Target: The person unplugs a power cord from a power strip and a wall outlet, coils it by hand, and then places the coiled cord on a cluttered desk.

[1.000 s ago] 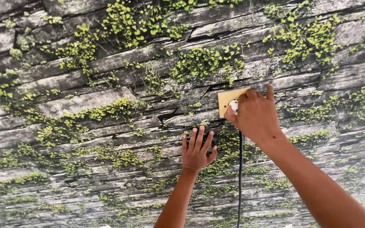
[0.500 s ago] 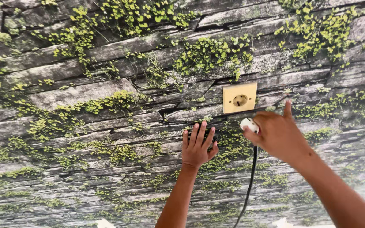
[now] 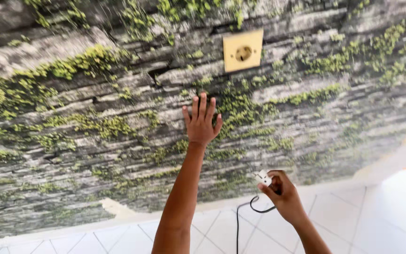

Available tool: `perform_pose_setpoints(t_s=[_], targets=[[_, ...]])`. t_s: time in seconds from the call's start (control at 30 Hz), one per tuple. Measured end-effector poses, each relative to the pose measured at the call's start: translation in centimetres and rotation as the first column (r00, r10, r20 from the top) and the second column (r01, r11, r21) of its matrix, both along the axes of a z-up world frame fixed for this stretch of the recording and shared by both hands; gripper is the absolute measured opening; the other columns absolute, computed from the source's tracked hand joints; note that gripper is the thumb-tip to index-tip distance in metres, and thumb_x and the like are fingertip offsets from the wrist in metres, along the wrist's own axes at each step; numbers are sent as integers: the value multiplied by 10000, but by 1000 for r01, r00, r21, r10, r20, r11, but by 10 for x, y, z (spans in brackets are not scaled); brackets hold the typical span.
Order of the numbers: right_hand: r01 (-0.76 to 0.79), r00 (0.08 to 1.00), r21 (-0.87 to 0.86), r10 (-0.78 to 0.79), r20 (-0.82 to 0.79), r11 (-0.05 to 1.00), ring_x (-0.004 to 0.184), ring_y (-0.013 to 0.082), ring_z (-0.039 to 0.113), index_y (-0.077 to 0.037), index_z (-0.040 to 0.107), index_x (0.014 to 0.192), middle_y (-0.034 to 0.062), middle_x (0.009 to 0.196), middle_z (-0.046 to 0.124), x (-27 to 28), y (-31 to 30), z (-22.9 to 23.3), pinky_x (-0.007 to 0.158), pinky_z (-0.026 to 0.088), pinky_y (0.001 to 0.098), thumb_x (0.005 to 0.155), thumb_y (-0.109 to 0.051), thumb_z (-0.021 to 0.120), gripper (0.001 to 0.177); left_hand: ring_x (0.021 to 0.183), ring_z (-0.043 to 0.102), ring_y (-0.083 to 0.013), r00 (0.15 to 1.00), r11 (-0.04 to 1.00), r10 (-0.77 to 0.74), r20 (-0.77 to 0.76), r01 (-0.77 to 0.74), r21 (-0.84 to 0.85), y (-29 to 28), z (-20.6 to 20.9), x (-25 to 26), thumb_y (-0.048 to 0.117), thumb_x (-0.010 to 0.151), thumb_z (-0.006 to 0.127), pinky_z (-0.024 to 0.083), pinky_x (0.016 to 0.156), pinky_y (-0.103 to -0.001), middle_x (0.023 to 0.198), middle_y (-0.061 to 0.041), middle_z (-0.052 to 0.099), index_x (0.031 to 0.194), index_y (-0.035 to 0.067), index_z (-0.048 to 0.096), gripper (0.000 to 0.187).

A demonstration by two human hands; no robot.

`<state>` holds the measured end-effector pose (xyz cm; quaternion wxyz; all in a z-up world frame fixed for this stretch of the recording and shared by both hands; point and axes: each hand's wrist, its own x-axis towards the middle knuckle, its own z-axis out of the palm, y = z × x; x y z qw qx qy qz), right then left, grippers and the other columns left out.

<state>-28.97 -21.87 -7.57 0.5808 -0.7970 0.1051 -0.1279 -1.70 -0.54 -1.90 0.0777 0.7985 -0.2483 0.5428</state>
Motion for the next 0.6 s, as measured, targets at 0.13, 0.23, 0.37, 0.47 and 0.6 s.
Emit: perform_pose_setpoints(t_s=[0.13, 0.23, 0.37, 0.47, 0.6], targets=[[-33, 997, 94, 39, -66, 995, 618, 96, 314, -60, 598, 1118, -21, 700, 355, -60, 11, -14, 525, 357, 282, 806, -115, 833, 394, 1563, 242, -390, 750, 929, -365, -551, 261, -261, -18, -63, -79, 463, 1078, 469, 194, 1255, -591, 1702, -178, 244, 1488, 161, 532, 512], [-44, 982, 9, 45, -182, 999, 623, 117, 358, -78, 631, 1116, 15, 782, 417, -96, 22, -17, 558, 415, 296, 765, -104, 870, 425, 1346, 514, -304, -189, 628, -698, -691, 303, -717, -27, -134, -199, 499, 1029, 468, 446, 1117, -469, 1549, -134, 434, 1376, 148, 601, 511], [-210, 967, -142, 185, -175, 967, 663, 145, 501, -128, 723, 1095, 33, 1030, 538, -132, 30, -18, 645, 535, 305, 715, -59, 865, 412, 1029, 616, -131, -521, 426, -762, -385, 45, -904, -20, -178, -327, 381, 1082, 558, 523, 878, -317, 1125, -23, 658, 1249, 77, 615, 351], [-219, 932, 25, 217, -290, 975, 712, 133, 575, -119, 504, 1209, 43, 1082, 487, -154, 39, -12, 632, 538, 326, 623, -134, 943, 733, 652, 549, -152, -498, 593, -733, -463, -134, -794, 1, -179, -366, 301, 1029, 672, 466, 565, -340, 842, -42, 607, 1055, 21, 614, 288], [-263, 882, 103, 283, -378, 959, 665, 153, 613, -153, 473, 1310, 30, 1079, 572, -169, 52, -19, 615, 551, 342, 605, -222, 946, 852, 512, 492, -125, -596, 327, -803, 15, -461, -825, 35, -160, -365, 371, 1037, 659, 379, 451, -284, 718, -30, 569, 987, 76, 614, 303]])
